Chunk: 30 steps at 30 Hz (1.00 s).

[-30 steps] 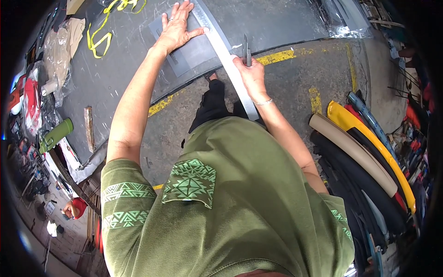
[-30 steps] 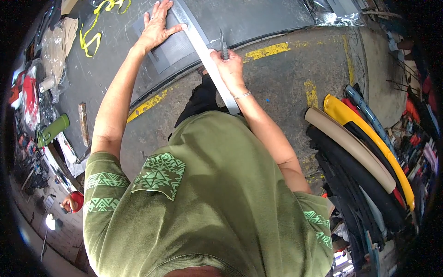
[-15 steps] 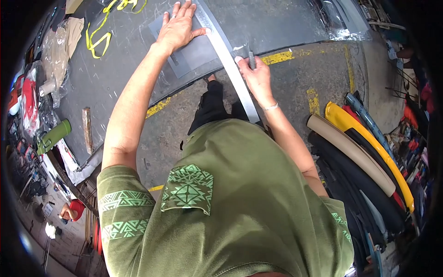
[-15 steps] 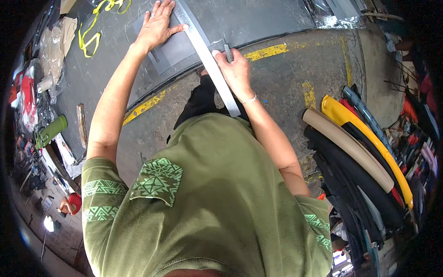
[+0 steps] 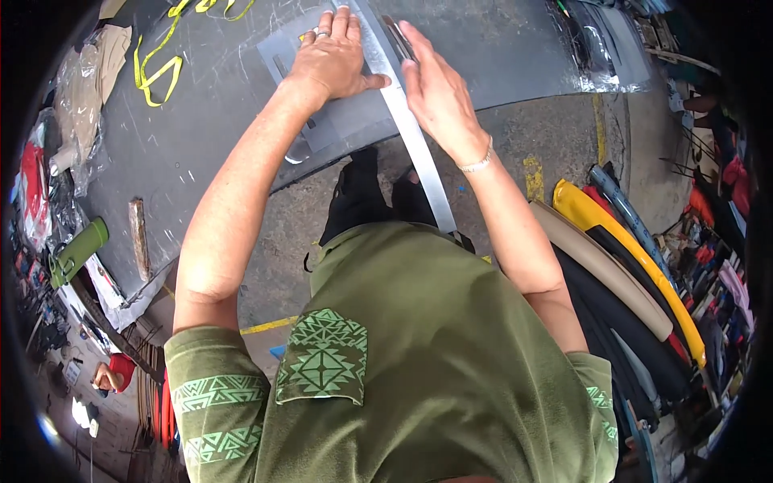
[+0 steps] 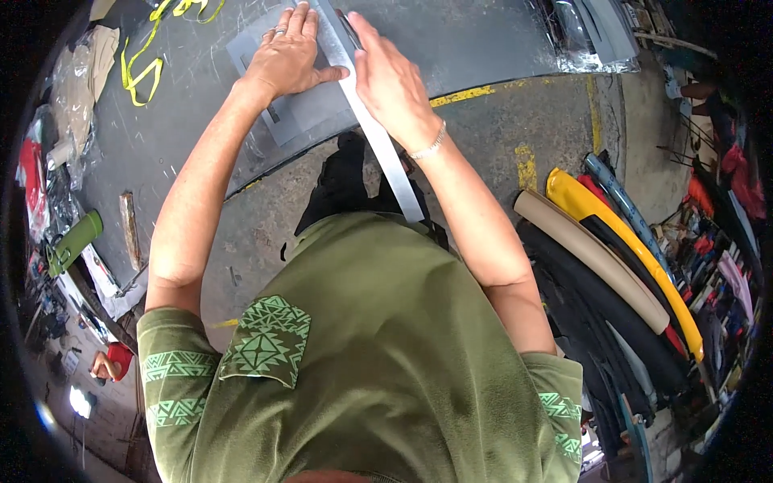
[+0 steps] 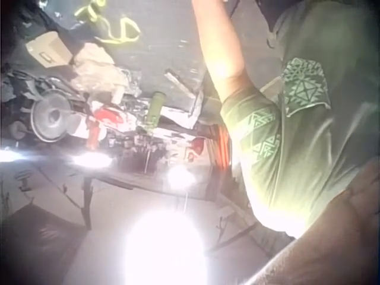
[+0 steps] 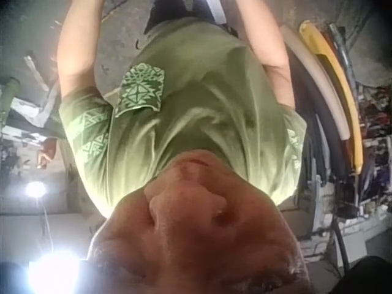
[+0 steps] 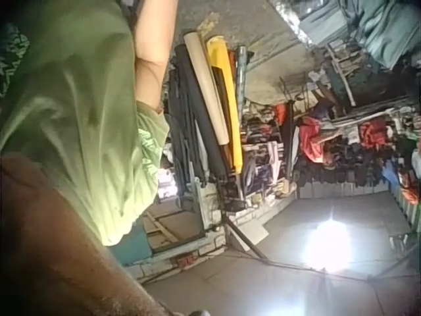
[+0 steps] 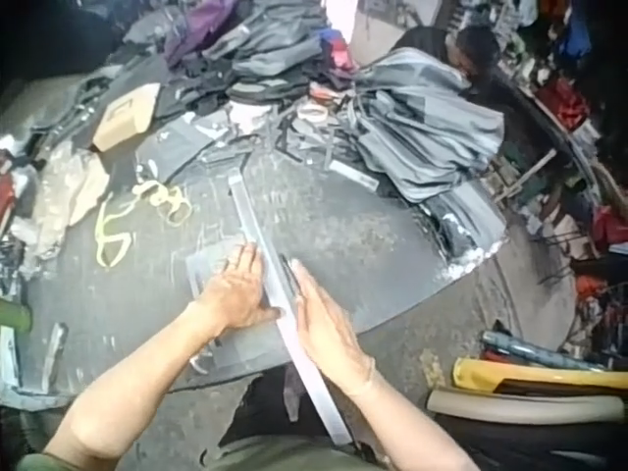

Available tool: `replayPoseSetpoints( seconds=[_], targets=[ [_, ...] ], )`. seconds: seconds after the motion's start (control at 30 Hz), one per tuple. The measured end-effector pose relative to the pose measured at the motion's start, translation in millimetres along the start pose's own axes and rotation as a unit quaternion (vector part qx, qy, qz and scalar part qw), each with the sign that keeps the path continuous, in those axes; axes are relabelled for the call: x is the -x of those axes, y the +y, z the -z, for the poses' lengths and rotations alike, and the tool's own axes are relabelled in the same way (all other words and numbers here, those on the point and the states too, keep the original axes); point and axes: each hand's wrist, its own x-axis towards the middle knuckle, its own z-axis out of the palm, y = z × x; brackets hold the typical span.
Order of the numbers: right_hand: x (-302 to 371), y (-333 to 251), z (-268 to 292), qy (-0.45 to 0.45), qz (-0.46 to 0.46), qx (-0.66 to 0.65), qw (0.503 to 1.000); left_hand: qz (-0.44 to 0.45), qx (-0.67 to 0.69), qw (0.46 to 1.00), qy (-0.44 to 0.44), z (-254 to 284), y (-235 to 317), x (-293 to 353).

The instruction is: Measuring and cutting a piece of grey material using a ruler and a utility knife on a workshop table.

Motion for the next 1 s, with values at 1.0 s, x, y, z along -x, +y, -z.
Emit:
replayPoseSetpoints(
  seconds=[1.0],
  targets=[
    [-38.2, 3.3, -19.8, -0.08, -0.06, 0.043, 0.994, -0.003, -0.017, 0.997, -0.079, 39.4, 14.4, 9.4]
  ],
)
